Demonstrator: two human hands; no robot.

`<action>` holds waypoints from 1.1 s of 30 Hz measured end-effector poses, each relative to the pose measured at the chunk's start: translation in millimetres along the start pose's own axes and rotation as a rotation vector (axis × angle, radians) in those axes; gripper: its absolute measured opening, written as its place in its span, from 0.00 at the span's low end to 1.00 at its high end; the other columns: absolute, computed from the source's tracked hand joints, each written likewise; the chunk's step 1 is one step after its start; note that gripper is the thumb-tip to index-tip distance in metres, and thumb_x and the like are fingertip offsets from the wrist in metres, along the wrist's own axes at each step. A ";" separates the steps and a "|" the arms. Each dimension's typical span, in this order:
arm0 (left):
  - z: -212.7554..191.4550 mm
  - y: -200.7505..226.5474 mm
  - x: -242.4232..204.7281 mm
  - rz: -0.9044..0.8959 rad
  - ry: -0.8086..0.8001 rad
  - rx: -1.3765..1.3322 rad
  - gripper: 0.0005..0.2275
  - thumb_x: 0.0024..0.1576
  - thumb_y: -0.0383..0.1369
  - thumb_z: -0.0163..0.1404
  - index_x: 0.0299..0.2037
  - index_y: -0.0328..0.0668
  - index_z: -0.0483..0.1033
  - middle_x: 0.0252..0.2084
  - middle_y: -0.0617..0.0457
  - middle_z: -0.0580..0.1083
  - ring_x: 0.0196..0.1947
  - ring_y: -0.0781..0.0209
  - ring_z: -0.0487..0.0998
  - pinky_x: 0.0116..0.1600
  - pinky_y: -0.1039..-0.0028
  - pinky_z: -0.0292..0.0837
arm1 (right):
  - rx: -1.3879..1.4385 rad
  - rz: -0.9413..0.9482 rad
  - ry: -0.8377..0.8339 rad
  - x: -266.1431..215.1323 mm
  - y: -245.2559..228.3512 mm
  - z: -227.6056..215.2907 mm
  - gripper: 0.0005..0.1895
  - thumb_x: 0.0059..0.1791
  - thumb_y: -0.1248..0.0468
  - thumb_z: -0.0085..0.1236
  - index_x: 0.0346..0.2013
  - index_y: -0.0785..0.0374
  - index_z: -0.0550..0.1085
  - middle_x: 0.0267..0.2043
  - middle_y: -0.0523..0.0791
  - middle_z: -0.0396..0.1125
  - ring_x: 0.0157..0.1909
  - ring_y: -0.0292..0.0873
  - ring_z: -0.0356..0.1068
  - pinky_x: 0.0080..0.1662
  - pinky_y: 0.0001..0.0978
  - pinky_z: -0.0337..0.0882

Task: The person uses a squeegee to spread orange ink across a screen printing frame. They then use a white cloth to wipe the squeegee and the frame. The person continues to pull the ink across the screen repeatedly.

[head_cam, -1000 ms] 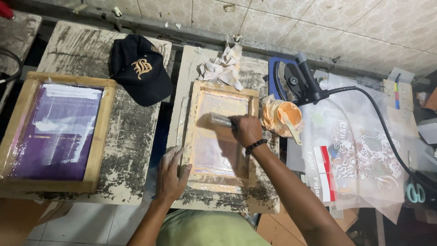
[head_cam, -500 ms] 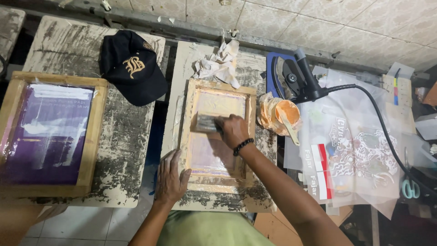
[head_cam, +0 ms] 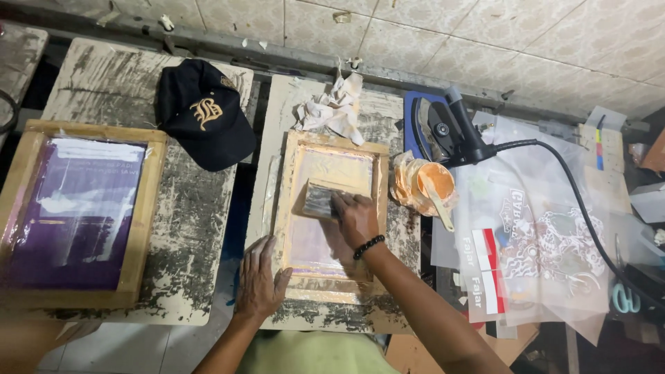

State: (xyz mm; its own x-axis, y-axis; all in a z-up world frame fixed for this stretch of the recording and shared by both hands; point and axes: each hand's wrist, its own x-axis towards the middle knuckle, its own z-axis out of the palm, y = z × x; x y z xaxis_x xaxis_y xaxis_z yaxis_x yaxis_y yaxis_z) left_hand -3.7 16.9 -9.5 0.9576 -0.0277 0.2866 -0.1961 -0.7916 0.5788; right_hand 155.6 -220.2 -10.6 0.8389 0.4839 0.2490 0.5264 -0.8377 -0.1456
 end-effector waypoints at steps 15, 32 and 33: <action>-3.4 3.2 -0.5 -0.007 -0.009 -0.009 0.30 0.66 0.50 0.37 0.72 0.39 0.57 0.69 0.41 0.64 0.67 0.44 0.65 0.68 0.54 0.60 | -0.064 0.203 -0.251 66.4 39.8 -10.2 0.10 0.55 0.63 0.58 0.50 0.53 0.80 0.21 0.42 0.73 0.18 0.35 0.66 0.22 0.25 0.70; -0.4 1.8 1.5 0.003 0.040 -0.006 0.29 0.66 0.49 0.37 0.72 0.36 0.57 0.69 0.39 0.64 0.68 0.43 0.65 0.68 0.55 0.62 | -0.069 0.061 -0.090 5.3 2.2 -8.3 0.19 0.52 0.63 0.60 0.57 0.57 0.73 0.40 0.50 0.77 0.38 0.52 0.74 0.44 0.46 0.75; 1.0 1.9 -0.2 -0.015 0.020 -0.010 0.30 0.66 0.49 0.36 0.72 0.37 0.56 0.69 0.40 0.63 0.67 0.43 0.64 0.67 0.54 0.62 | -0.029 0.065 -0.104 -8.4 -2.9 -6.6 0.24 0.52 0.63 0.58 0.63 0.61 0.69 0.45 0.53 0.76 0.45 0.56 0.76 0.54 0.53 0.75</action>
State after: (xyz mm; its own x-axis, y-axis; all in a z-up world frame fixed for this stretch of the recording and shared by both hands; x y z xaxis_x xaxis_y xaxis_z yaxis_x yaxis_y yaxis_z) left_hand -4.0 14.8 -9.3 0.9561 -0.0032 0.2931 -0.1836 -0.7858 0.5905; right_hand 146.1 -223.5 -6.0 0.8819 0.4506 0.1386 0.4672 -0.8745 -0.1300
